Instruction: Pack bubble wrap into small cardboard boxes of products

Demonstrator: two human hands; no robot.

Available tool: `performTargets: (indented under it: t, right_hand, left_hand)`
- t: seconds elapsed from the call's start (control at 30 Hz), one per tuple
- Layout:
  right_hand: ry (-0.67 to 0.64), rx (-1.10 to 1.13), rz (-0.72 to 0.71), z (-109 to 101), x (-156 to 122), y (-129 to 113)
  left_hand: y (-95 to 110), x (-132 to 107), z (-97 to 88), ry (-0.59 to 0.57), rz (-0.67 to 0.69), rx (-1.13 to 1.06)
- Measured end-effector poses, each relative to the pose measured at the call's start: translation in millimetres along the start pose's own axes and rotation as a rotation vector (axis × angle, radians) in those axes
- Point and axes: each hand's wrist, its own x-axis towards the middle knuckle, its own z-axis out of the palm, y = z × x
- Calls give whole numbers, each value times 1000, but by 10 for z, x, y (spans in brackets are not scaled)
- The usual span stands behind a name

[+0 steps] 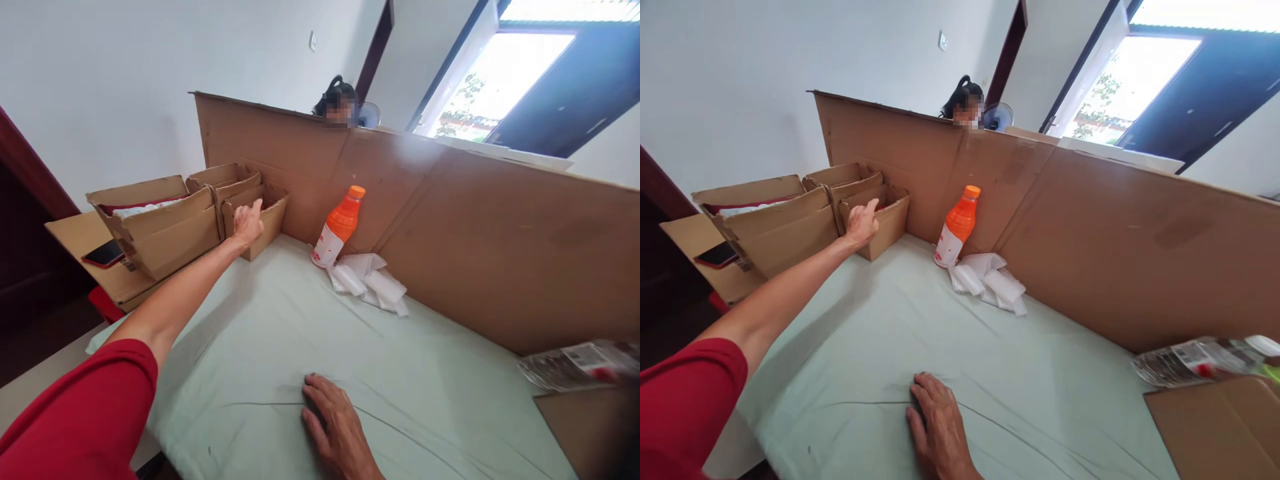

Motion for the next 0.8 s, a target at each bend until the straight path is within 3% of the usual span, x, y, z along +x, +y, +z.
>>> performTargets:
  t: [0.07, 0.13, 0.27, 0.33, 0.37, 0.43, 0.47, 0.5, 0.63, 0.7, 0.8]
  right_hand:
    - [-32, 16, 41, -2, 115, -37]
    - [-48, 38, 102, -23, 192, -41]
    - [19, 102, 277, -80, 303, 51]
    - [58, 158, 398, -95, 380, 101]
    - [68, 196, 450, -98, 428, 113]
    - [62, 295, 487, -99, 534, 104]
    - [54, 352, 475, -97, 585, 82]
    - [45, 407, 454, -93, 626, 51]
    - [48, 527, 454, -68, 629, -74]
    - [84, 537, 489, -84, 518, -74]
    - [154, 519, 551, -229, 259, 58]
  left_hand:
    - [-48, -8, 0, -42, 8, -10]
    - [-40, -187, -67, -96, 56, -34]
    - [30, -894, -514, -181, 197, -117]
    - [27, -1301, -794, -79, 303, -143]
    - [2, -1491, -904, 7, 282, -131]
    - [-98, -1823, -1011, 114, 117, -119]
    - [-172, -1959, -999, 119, 58, -203]
    - [-254, -2071, -947, 54, -25, -305]
    - [-504, -2303, -526, -342, -421, -524]
    - [-482, -2334, -325, -405, -498, -525]
    - [-260, -2348, -102, -435, -474, -534]
